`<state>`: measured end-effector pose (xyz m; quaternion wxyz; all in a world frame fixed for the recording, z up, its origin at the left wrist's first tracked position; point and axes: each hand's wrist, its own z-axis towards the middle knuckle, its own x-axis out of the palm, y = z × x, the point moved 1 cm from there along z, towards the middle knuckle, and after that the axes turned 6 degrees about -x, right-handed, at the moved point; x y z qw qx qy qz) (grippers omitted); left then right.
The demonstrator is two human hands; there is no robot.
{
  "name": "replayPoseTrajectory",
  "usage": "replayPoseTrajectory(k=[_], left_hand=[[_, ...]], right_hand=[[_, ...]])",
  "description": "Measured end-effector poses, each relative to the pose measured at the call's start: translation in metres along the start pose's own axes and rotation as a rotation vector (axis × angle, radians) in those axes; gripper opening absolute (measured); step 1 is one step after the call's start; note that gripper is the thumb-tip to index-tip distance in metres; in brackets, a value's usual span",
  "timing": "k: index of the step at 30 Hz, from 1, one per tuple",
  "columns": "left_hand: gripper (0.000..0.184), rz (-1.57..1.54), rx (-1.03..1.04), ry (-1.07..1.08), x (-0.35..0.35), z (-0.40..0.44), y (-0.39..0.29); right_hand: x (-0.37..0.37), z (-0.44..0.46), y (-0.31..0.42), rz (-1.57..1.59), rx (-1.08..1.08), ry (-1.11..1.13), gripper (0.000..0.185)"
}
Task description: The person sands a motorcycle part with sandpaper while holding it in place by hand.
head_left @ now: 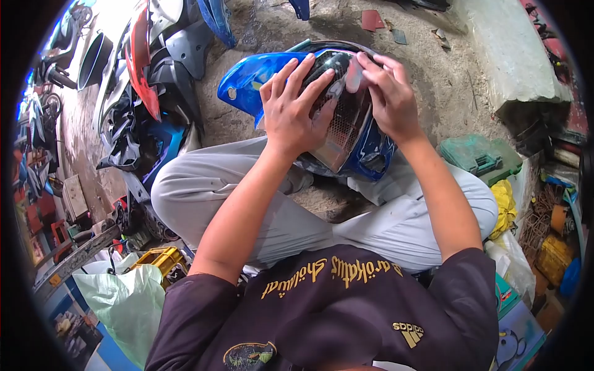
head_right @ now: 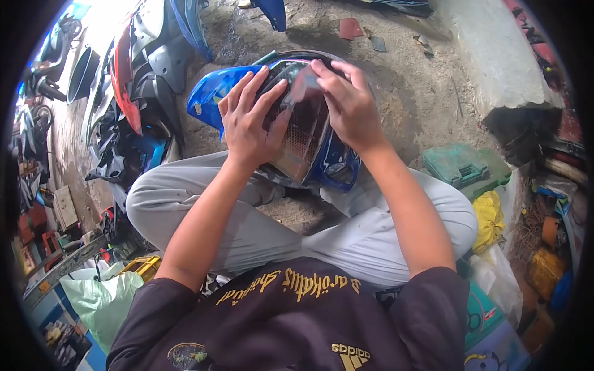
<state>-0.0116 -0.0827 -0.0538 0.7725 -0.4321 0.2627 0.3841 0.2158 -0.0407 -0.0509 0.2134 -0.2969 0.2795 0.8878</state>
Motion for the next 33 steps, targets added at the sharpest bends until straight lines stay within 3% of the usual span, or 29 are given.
replayPoseTrajectory(k=[5, 11, 17, 33], left_hand=[[0.053, 0.002, -0.011, 0.0, 0.0, 0.001, 0.0], [0.052, -0.024, -0.011, -0.003, 0.002, -0.001, 0.002], [0.052, -0.014, -0.012, -0.018, 0.004, 0.0, 0.003], [0.053, -0.032, 0.0, -0.048, 0.005, -0.004, 0.005]], right_hand=[[-0.011, -0.039, 0.006, -0.012, 0.037, 0.024, 0.029], [0.008, 0.01, -0.004, 0.028, 0.016, 0.011, 0.026], [-0.013, -0.048, 0.012, 0.01, 0.111, 0.02, 0.025], [0.01, -0.006, 0.012, -0.063, 0.064, -0.042, 0.024]])
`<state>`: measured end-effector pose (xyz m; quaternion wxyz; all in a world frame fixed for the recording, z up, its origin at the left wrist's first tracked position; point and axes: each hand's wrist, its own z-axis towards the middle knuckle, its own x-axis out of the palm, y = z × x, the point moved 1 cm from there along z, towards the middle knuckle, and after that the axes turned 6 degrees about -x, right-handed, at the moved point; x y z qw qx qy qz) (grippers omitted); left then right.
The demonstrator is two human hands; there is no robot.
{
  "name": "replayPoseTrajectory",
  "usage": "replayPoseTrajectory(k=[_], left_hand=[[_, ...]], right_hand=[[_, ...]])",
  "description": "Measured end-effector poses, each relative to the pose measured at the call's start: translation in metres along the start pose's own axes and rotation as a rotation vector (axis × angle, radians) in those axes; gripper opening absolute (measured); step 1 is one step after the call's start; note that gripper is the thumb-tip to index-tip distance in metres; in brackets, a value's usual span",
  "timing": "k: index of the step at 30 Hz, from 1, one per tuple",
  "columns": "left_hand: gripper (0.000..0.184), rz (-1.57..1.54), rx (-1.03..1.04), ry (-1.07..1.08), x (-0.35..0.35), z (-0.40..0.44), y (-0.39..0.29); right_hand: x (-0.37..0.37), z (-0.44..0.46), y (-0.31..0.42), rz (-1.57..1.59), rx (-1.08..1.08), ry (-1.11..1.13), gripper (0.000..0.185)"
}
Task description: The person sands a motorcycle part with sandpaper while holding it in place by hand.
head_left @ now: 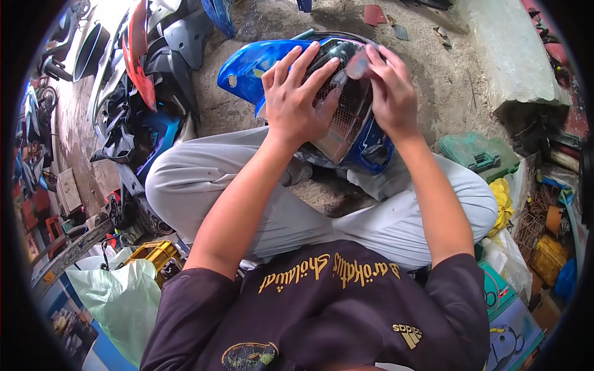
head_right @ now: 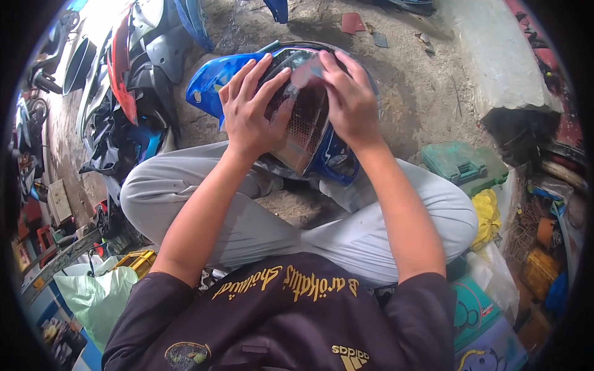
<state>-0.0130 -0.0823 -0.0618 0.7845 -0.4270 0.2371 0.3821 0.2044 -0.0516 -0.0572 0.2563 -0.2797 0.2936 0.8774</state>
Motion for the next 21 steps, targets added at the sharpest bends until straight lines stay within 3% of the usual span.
replayPoseTrajectory(k=[3, 8, 12, 13, 21], left_hand=[[0.054, 0.0, 0.0, 0.011, -0.002, 0.001, -0.001], [0.054, 0.0, 0.002, 0.006, 0.0, 0.001, 0.001], [0.053, 0.026, 0.006, 0.002, -0.002, 0.0, -0.001], [0.052, 0.021, 0.006, 0.002, -0.003, -0.001, 0.0], [0.052, -0.001, 0.007, -0.007, -0.002, -0.001, -0.002]], right_hand=[[0.007, 0.015, 0.001, 0.017, 0.0, -0.012, 0.022], [-0.009, -0.038, 0.01, 0.035, 0.119, -0.023, 0.027], [0.006, -0.008, 0.016, 0.075, 0.229, -0.106, 0.036], [0.012, 0.007, 0.008, 0.032, 0.128, -0.128, 0.045], [0.0, -0.024, 0.025, 0.014, 0.19, -0.118, 0.039]])
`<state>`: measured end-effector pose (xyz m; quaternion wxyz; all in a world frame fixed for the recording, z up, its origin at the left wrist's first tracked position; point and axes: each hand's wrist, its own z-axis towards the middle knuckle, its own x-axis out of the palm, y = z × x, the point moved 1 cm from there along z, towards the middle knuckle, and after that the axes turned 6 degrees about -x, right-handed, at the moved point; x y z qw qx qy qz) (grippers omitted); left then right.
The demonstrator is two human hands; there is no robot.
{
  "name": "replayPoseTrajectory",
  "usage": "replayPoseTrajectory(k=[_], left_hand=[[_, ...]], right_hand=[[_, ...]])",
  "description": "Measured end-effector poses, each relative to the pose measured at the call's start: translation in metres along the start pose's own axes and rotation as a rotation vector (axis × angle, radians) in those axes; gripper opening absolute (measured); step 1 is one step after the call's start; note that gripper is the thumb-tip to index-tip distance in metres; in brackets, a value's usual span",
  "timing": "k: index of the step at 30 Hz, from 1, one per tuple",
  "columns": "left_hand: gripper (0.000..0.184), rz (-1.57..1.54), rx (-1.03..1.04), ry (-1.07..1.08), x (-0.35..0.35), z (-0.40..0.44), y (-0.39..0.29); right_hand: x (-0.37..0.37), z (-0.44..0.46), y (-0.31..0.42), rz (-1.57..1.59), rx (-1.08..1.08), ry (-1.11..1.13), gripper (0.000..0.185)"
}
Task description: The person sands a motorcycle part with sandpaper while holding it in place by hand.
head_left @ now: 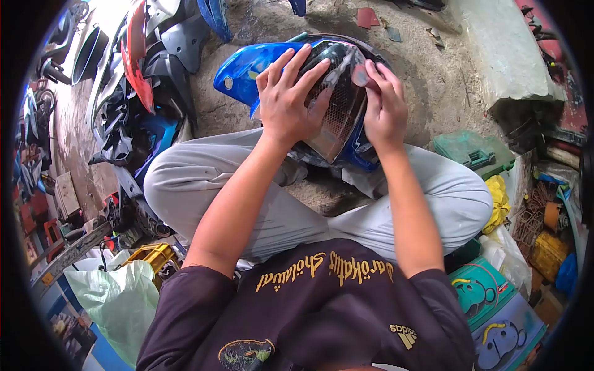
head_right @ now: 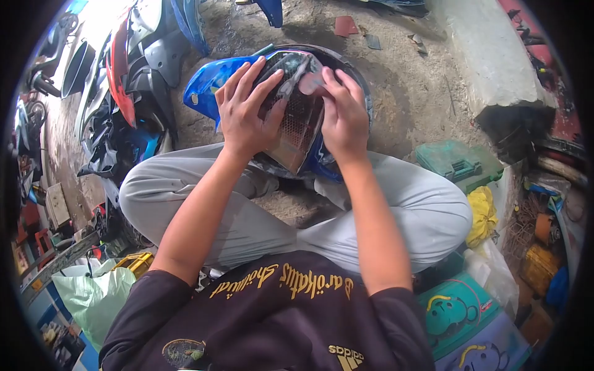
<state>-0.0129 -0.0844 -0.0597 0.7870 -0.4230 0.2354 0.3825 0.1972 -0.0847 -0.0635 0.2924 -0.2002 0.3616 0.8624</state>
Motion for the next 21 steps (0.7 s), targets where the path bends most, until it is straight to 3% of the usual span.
replayPoseTrajectory(k=[4, 7, 15, 21], left_hand=[[0.051, -0.001, 0.003, -0.011, 0.001, 0.001, 0.001], [0.053, 0.03, 0.01, 0.0, -0.001, 0.003, 0.001], [0.053, 0.015, 0.004, -0.005, -0.002, 0.003, 0.001], [0.055, 0.009, 0.011, -0.004, 0.001, 0.001, 0.003]], right_hand=[[0.018, -0.005, 0.002, 0.016, 0.106, -0.096, 0.039], [0.028, 0.028, 0.002, -0.034, -0.005, -0.065, 0.041], [0.004, -0.015, 0.009, -0.059, 0.058, 0.007, 0.04], [0.024, 0.038, 0.002, 0.012, 0.018, 0.012, 0.045]])
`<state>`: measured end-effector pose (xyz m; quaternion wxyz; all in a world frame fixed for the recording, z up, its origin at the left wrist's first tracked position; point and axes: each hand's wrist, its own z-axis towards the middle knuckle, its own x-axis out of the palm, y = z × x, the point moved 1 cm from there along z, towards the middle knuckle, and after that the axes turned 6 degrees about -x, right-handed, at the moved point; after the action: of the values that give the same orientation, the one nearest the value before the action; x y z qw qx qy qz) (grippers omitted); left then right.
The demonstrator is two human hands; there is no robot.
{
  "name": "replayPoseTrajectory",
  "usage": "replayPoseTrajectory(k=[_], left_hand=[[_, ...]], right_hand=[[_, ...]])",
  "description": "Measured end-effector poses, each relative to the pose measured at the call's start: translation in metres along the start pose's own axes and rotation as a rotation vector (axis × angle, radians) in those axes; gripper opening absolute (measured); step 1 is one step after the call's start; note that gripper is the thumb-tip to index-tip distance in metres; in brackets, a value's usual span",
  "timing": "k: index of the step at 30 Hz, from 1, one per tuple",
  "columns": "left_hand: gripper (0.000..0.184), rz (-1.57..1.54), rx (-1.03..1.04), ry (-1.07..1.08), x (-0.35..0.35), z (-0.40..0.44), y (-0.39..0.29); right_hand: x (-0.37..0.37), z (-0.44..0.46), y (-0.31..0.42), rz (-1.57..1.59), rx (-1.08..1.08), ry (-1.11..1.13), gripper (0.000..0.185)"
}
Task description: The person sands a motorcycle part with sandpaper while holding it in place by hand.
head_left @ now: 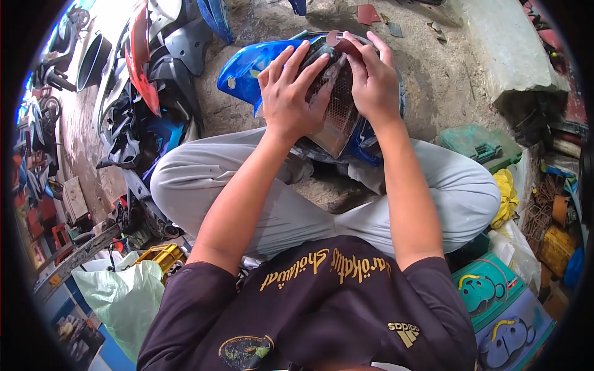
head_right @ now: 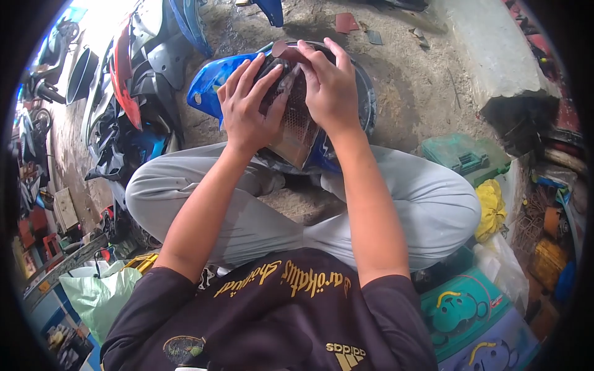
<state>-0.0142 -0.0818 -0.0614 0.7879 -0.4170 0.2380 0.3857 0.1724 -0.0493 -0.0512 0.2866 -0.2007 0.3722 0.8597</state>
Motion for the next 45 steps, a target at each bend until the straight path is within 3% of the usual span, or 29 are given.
replayPoseTrajectory(k=[8, 16, 20, 21, 24, 29, 35, 37, 41, 45], left_hand=[[0.053, -0.015, -0.008, -0.028, -0.002, 0.0, -0.002], [0.051, -0.031, -0.004, -0.014, 0.0, 0.002, 0.001], [0.051, -0.024, -0.008, -0.018, -0.001, 0.002, 0.0], [0.051, -0.022, -0.009, -0.027, 0.0, 0.002, 0.001], [0.052, -0.005, 0.001, -0.038, 0.0, 0.002, 0.001], [0.052, -0.018, -0.006, -0.019, -0.002, 0.002, -0.001], [0.054, -0.01, -0.006, -0.031, 0.001, -0.001, 0.003], [0.054, -0.01, 0.0, -0.036, 0.001, 0.001, 0.002], [0.054, -0.005, -0.003, -0.023, 0.0, 0.001, 0.0], [0.052, -0.026, -0.006, -0.009, -0.003, 0.002, -0.001]], right_hand=[[-0.015, -0.055, 0.005, -0.006, 0.01, -0.026, 0.041], [0.01, -0.003, -0.006, 0.072, -0.013, -0.027, 0.045], [-0.009, -0.057, -0.002, 0.03, 0.022, -0.028, 0.045], [-0.011, -0.059, 0.004, 0.041, 0.049, -0.041, 0.026], [-0.002, -0.036, 0.004, 0.021, 0.024, -0.07, 0.041], [0.009, -0.015, 0.0, 0.022, 0.104, -0.085, 0.042], [-0.005, -0.062, 0.011, -0.026, 0.002, -0.076, 0.043], [-0.002, -0.052, 0.012, 0.007, 0.058, -0.093, 0.041], [0.017, 0.003, -0.021, -0.069, -0.074, -0.044, 0.037], [0.011, -0.001, -0.009, 0.037, -0.039, -0.068, 0.04]])
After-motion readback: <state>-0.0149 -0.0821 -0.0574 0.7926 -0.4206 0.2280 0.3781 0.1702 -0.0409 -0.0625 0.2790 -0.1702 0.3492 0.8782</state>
